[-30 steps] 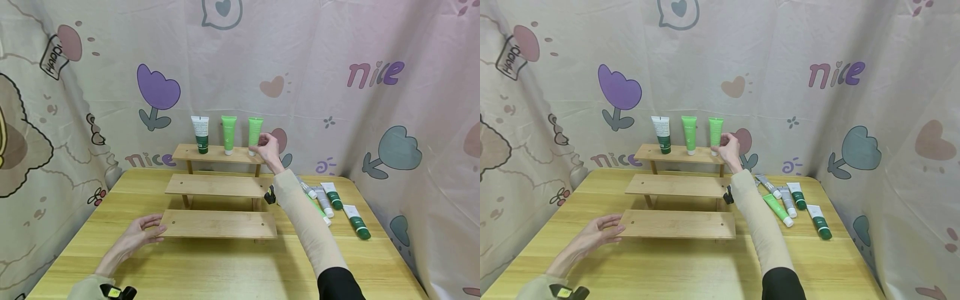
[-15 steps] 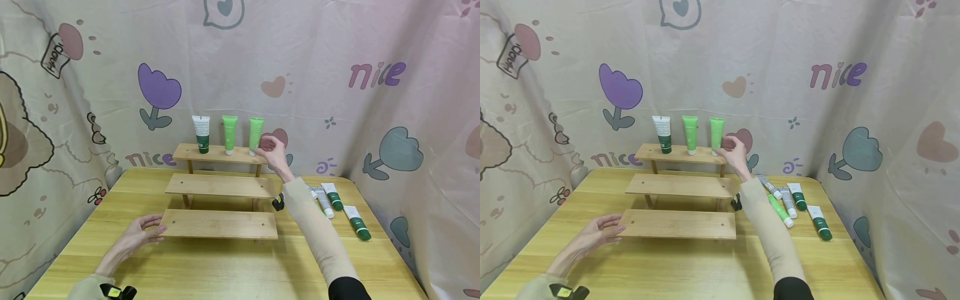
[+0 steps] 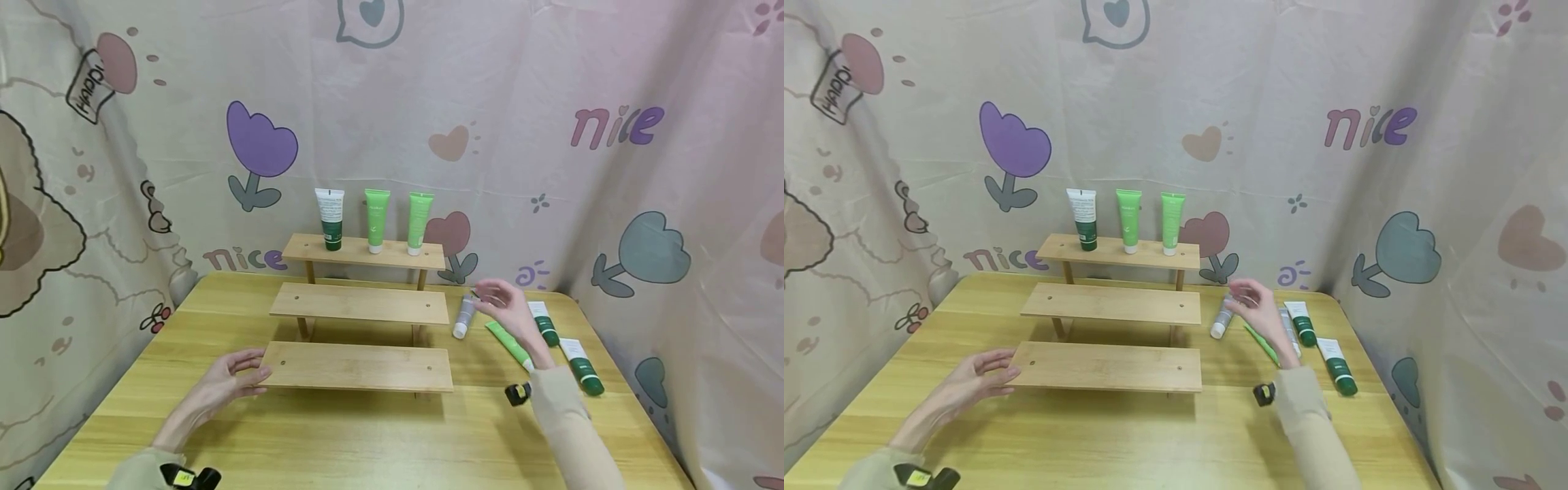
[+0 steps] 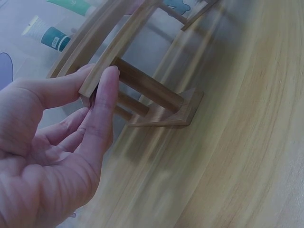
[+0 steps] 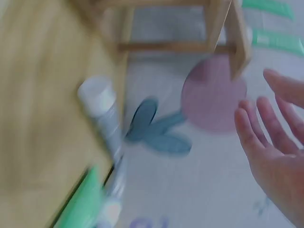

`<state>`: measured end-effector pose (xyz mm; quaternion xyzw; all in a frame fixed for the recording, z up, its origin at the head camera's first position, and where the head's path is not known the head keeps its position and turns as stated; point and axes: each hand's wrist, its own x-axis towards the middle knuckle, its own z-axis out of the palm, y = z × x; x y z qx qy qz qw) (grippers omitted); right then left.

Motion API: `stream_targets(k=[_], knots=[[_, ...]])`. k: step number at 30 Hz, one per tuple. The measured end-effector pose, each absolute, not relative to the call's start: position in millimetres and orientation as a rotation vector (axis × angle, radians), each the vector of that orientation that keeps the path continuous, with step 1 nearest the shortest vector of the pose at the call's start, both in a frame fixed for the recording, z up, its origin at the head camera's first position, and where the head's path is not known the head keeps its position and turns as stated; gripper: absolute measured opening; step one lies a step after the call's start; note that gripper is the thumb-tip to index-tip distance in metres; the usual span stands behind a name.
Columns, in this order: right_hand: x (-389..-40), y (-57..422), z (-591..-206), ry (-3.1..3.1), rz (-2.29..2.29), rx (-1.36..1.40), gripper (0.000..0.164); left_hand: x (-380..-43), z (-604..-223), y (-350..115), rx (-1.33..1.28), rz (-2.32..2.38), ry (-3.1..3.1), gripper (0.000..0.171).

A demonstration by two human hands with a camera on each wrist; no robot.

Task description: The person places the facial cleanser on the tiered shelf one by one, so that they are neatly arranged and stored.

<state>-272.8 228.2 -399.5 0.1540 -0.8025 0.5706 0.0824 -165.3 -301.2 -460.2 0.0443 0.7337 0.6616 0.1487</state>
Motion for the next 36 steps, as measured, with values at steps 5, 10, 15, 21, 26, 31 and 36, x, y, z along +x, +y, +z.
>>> stream_targets(k=[5,10,15,21,26,31,36], knots=[[-248,271,-431,-2.497,1.522,0.498,0.043,-165,-460,-300,0.106,1.904,2.112,0.078],[-231,298,-453,-2.596,1.378,0.428,0.041,-164,-460,-300,0.085,1.904,2.112,0.078],[-225,311,-466,-2.688,1.342,0.337,0.046,-164,-460,-301,0.082,1.897,2.112,0.078],[-221,319,-475,-2.707,1.367,0.314,0.050,-164,-460,-300,0.081,1.894,2.115,0.078],[-222,322,-481,-2.689,1.383,0.342,0.051,-165,-460,-301,0.084,1.894,2.114,0.077],[-224,322,-485,-2.674,1.361,0.356,0.050,-165,-460,-301,0.086,1.898,2.112,0.077],[-224,321,-484,-2.691,1.357,0.331,0.051,-164,-459,-300,0.078,1.893,2.120,0.078]])
